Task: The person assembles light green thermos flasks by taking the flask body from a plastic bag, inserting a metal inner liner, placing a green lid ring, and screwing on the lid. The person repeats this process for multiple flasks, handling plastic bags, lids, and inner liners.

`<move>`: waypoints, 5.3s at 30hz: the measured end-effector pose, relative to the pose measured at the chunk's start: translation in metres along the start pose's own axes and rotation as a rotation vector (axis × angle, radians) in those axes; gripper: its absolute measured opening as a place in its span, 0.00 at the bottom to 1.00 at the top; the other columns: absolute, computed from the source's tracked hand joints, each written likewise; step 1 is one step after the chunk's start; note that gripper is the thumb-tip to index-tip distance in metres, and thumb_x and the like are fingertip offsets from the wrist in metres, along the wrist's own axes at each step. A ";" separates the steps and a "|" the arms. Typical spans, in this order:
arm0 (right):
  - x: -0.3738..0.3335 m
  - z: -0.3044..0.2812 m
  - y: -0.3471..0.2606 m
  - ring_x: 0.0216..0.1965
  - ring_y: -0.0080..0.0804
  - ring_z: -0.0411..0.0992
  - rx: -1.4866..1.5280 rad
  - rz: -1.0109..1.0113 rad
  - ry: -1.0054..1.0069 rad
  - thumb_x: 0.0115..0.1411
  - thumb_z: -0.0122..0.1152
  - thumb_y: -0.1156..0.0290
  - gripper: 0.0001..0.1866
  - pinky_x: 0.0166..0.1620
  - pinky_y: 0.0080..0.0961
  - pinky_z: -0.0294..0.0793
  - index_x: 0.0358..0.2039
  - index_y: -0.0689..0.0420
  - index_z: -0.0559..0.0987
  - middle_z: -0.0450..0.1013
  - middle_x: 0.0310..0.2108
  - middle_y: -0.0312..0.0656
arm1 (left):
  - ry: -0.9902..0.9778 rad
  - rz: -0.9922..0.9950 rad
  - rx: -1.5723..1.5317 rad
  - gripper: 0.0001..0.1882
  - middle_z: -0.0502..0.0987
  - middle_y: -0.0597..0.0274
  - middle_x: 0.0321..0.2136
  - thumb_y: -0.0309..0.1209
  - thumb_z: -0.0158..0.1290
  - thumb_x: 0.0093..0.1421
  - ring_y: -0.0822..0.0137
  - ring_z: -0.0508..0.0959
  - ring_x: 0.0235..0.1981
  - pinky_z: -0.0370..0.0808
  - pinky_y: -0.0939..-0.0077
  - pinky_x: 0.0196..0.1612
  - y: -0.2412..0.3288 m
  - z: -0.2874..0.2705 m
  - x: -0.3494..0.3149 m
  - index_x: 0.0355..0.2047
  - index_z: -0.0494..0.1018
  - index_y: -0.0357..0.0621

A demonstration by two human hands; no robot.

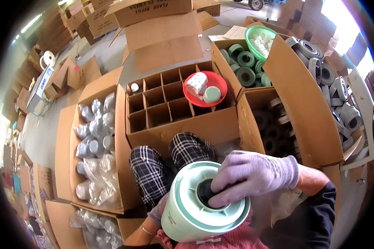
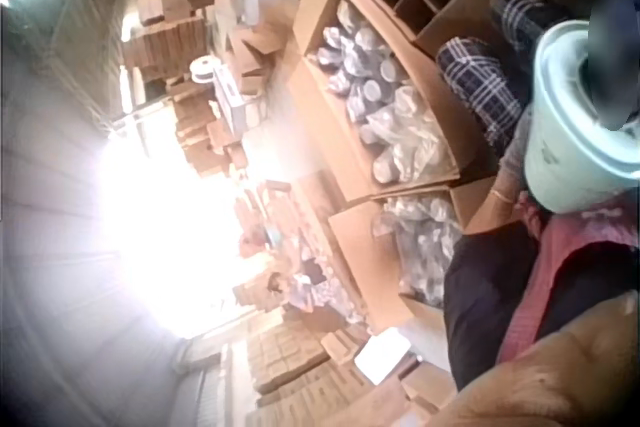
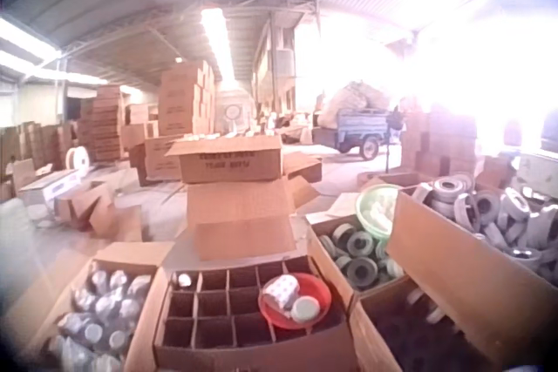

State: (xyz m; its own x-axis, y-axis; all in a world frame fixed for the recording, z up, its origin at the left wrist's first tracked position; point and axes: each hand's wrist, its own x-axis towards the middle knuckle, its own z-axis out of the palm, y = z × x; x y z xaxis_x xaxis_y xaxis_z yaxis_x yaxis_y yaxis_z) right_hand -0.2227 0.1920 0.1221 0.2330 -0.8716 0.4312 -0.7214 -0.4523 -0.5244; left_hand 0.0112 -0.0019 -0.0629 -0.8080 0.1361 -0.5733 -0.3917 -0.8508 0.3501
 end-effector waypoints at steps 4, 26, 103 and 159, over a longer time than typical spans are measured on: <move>0.010 0.004 -0.006 0.38 0.28 0.72 -0.303 -0.081 -0.131 0.55 0.62 0.67 0.16 0.42 0.29 0.74 0.45 0.50 0.80 0.71 0.35 0.33 | -0.070 -0.163 -0.060 0.19 0.81 0.63 0.40 0.38 0.46 0.69 0.73 0.80 0.40 0.78 0.77 0.43 -0.036 -0.027 0.019 0.49 0.75 0.36; -0.006 0.032 -0.024 0.43 0.33 0.73 -0.466 -0.481 -0.122 0.56 0.55 0.72 0.25 0.57 0.37 0.71 0.56 0.60 0.73 0.70 0.45 0.40 | -0.142 -0.133 0.166 0.19 0.80 0.58 0.43 0.33 0.46 0.66 0.72 0.80 0.42 0.77 0.79 0.46 -0.052 -0.036 0.008 0.50 0.73 0.31; -0.060 0.067 0.435 0.46 0.46 0.76 -0.855 1.391 -0.019 0.57 0.61 0.59 0.20 0.51 0.40 0.76 0.50 0.48 0.76 0.74 0.48 0.45 | 0.984 0.890 1.404 0.18 0.76 0.54 0.49 0.30 0.49 0.67 0.60 0.76 0.48 0.73 0.65 0.52 0.147 -0.064 -0.081 0.54 0.68 0.34; 0.062 0.068 0.078 0.23 0.26 0.74 1.112 1.241 0.422 0.66 0.55 0.64 0.13 0.31 0.28 0.77 0.33 0.61 0.77 0.71 0.24 0.40 | 0.689 1.567 1.159 0.17 0.81 0.53 0.37 0.36 0.50 0.68 0.64 0.80 0.40 0.74 0.68 0.49 0.151 -0.015 -0.056 0.36 0.76 0.31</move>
State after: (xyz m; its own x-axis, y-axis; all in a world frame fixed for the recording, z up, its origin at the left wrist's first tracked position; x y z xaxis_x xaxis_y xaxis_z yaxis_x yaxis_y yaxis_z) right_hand -0.2203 0.0903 0.0582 -0.3779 -0.7510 -0.5416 0.4829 0.3392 -0.8073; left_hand 0.0042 -0.1457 0.0106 -0.5065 -0.6340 0.5844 0.0570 0.6517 0.7563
